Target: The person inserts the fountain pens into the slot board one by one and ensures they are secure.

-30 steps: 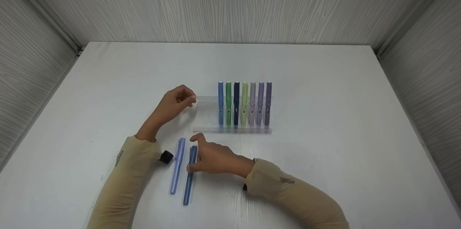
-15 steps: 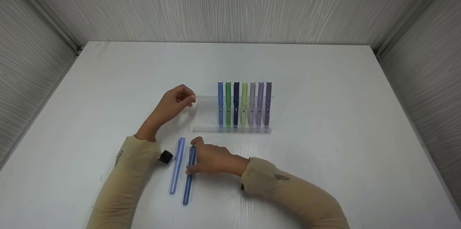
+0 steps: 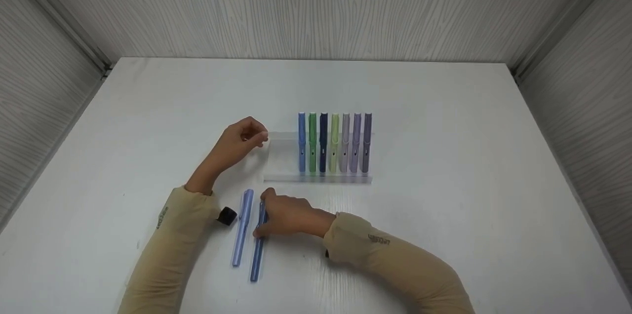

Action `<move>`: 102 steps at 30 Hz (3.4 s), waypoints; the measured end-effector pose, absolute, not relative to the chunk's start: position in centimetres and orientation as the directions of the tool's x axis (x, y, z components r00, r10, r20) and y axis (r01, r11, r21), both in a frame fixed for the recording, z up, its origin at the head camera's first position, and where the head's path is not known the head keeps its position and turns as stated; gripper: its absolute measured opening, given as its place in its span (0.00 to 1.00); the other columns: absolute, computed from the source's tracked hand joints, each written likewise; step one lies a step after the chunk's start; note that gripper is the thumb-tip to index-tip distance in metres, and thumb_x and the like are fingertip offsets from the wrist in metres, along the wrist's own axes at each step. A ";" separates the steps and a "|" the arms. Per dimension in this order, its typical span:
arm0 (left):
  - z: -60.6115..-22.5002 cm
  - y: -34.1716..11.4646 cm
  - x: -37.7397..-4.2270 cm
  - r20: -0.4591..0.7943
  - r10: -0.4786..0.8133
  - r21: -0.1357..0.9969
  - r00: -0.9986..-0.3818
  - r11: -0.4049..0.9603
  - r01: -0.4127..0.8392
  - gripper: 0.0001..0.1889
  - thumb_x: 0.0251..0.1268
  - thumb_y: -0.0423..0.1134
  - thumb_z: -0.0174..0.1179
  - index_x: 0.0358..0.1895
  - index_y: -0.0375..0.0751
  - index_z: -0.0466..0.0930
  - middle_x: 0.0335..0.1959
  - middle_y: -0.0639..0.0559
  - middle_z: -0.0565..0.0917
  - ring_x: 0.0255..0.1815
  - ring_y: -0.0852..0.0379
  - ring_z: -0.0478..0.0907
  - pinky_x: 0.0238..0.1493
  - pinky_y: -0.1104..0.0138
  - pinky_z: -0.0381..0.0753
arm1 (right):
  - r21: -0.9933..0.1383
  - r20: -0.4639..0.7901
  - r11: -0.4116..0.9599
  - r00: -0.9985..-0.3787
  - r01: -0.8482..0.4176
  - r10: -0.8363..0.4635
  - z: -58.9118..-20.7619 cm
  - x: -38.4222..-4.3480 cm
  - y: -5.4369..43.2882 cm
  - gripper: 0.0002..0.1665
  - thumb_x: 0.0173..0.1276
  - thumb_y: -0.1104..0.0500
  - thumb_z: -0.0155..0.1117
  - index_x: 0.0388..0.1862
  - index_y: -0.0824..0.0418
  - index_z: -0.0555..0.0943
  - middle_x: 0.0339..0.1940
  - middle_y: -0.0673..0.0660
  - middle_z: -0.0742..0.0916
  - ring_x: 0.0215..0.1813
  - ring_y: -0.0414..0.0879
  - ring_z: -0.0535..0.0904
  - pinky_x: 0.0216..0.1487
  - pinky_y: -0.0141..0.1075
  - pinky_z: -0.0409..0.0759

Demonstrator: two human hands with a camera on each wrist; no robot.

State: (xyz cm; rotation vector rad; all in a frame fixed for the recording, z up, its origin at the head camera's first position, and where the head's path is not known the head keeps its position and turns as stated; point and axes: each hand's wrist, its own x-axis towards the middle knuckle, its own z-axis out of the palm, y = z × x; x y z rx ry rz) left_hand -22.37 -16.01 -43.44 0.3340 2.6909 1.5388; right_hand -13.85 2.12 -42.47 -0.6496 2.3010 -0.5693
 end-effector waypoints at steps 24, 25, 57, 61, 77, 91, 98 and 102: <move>-43.5 -16.1 -22.3 0.090 0.205 0.854 -0.975 0.487 0.181 0.10 0.71 0.47 0.55 0.45 0.45 0.77 0.45 0.47 0.83 0.45 0.51 0.79 0.49 0.58 0.77 | -0.542 -0.476 0.775 -0.641 -0.326 -0.602 -42.5 -13.8 2.2 0.40 0.58 0.50 0.72 0.64 0.55 0.63 0.25 0.50 0.79 0.24 0.42 0.75 0.26 0.37 0.69; -43.5 -16.1 -22.4 0.095 0.206 0.852 -0.974 0.489 0.187 0.10 0.71 0.47 0.55 0.45 0.45 0.77 0.45 0.47 0.83 0.45 0.51 0.79 0.49 0.58 0.77 | -0.551 -0.481 0.772 -0.635 -0.317 -0.604 -42.5 -13.8 2.2 0.39 0.59 0.50 0.72 0.64 0.55 0.62 0.24 0.50 0.79 0.23 0.42 0.75 0.26 0.36 0.69; -43.4 -15.9 -22.4 0.087 0.187 0.855 -0.979 0.491 0.170 0.10 0.70 0.46 0.55 0.45 0.44 0.78 0.43 0.47 0.84 0.43 0.52 0.79 0.47 0.60 0.77 | -0.792 -0.308 0.550 -0.604 -0.265 -0.735 -40.9 -15.4 4.8 0.40 0.64 0.59 0.66 0.68 0.55 0.55 0.41 0.53 0.84 0.21 0.43 0.77 0.29 0.37 0.77; -43.4 -15.9 -22.4 0.076 0.177 0.852 -0.981 0.500 0.156 0.10 0.70 0.46 0.55 0.45 0.44 0.78 0.44 0.47 0.84 0.45 0.52 0.79 0.50 0.60 0.77 | -0.828 -0.266 0.505 -0.623 -0.243 -0.736 -40.1 -16.0 5.2 0.40 0.65 0.61 0.66 0.68 0.54 0.54 0.43 0.57 0.84 0.21 0.44 0.77 0.31 0.44 0.80; -43.3 -15.9 -22.2 0.089 0.198 0.857 -0.976 0.485 0.176 0.10 0.70 0.45 0.56 0.45 0.43 0.78 0.43 0.45 0.85 0.44 0.51 0.80 0.47 0.60 0.78 | -0.915 -0.081 0.336 -0.712 -0.224 -0.697 -38.7 -17.8 6.5 0.38 0.65 0.67 0.62 0.67 0.50 0.55 0.44 0.63 0.81 0.18 0.57 0.75 0.27 0.49 0.80; -43.4 -15.9 -22.5 0.083 0.184 0.853 -0.979 0.495 0.165 0.11 0.69 0.45 0.56 0.45 0.43 0.78 0.42 0.46 0.84 0.42 0.53 0.78 0.47 0.63 0.77 | -0.906 -0.005 0.341 -0.798 -0.252 -0.602 -37.4 -19.9 7.3 0.40 0.65 0.66 0.63 0.69 0.50 0.53 0.46 0.62 0.79 0.22 0.57 0.77 0.29 0.42 0.80; -43.4 -15.9 -22.4 0.079 0.191 0.850 -0.978 0.500 0.166 0.11 0.70 0.45 0.55 0.46 0.43 0.78 0.42 0.46 0.84 0.41 0.54 0.79 0.46 0.63 0.77 | -0.892 0.011 0.367 -0.824 -0.264 -0.566 -37.7 -20.4 7.4 0.40 0.66 0.65 0.63 0.69 0.47 0.54 0.47 0.62 0.78 0.23 0.55 0.77 0.30 0.43 0.81; -43.5 -16.0 -22.5 0.073 0.196 0.854 -0.978 0.494 0.163 0.10 0.70 0.45 0.55 0.46 0.44 0.78 0.41 0.46 0.84 0.41 0.53 0.79 0.45 0.63 0.77 | -0.888 0.001 0.378 -0.825 -0.260 -0.565 -38.0 -20.9 7.5 0.39 0.66 0.65 0.63 0.68 0.47 0.53 0.47 0.62 0.77 0.23 0.54 0.76 0.29 0.36 0.79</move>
